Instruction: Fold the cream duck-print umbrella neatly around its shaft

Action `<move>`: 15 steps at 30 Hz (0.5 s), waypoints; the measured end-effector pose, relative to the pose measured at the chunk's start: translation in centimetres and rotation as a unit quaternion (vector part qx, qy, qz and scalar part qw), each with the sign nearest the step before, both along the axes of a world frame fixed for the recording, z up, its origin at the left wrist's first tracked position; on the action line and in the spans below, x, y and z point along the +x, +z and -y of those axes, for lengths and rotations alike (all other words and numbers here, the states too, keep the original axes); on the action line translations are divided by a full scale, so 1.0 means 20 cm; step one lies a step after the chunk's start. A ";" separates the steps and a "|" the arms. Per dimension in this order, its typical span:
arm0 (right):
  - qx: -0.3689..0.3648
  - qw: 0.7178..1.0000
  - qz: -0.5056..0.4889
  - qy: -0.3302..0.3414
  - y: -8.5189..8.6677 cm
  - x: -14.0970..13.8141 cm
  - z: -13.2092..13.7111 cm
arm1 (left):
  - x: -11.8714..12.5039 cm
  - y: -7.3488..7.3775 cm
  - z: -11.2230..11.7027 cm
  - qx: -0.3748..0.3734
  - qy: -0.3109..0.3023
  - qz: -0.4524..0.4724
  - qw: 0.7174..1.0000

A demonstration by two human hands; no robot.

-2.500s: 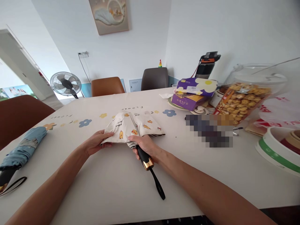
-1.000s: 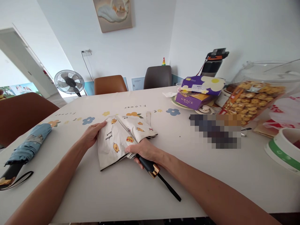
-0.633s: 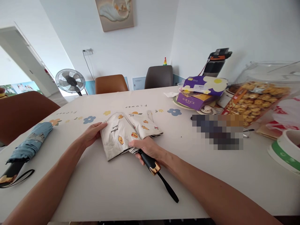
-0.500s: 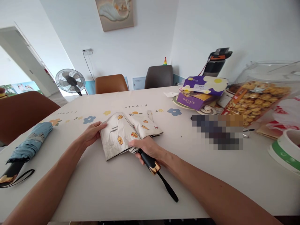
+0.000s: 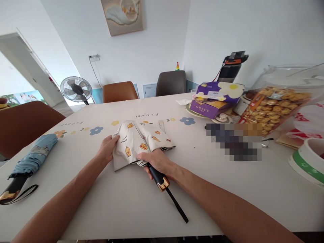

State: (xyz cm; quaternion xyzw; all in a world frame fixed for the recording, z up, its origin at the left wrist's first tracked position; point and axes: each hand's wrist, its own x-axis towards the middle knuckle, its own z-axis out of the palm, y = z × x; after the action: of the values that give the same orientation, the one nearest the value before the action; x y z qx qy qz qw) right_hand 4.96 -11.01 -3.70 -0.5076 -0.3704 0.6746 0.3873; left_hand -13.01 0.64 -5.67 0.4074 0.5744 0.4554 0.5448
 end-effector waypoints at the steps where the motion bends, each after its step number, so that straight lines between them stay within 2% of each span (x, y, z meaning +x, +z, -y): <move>1: -0.003 1.000 0.000 0.000 0.00 0.00 0.00 | 0.01 0.00 0.00 0.006 0.006 -0.009 1.000; 5: -0.004 1.000 -0.012 0.002 -0.01 -0.01 0.00 | 0.03 -0.01 0.00 0.036 0.017 -0.096 0.995; 8: 0.004 1.000 -0.028 0.007 -0.01 -0.01 0.01 | 0.07 -0.02 0.01 0.088 0.035 -0.206 0.974; 10: 0.010 0.999 -0.035 0.011 -0.01 -0.02 0.01 | 0.11 -0.02 0.02 0.122 0.040 -0.243 0.961; 13: 0.019 0.999 -0.036 0.018 -0.01 -0.02 0.02 | 0.19 -0.02 0.03 0.123 0.052 -0.226 0.965; 15: 0.022 0.999 -0.039 0.015 -0.01 -0.01 0.01 | 0.25 -0.01 0.02 0.112 0.050 -0.173 0.977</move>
State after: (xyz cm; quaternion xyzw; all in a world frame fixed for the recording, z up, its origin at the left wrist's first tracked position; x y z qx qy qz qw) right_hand 4.81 -11.27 -3.83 -0.4668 -0.3774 0.6914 0.4021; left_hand -8.04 0.15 -5.91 0.5090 0.6249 0.4664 0.3645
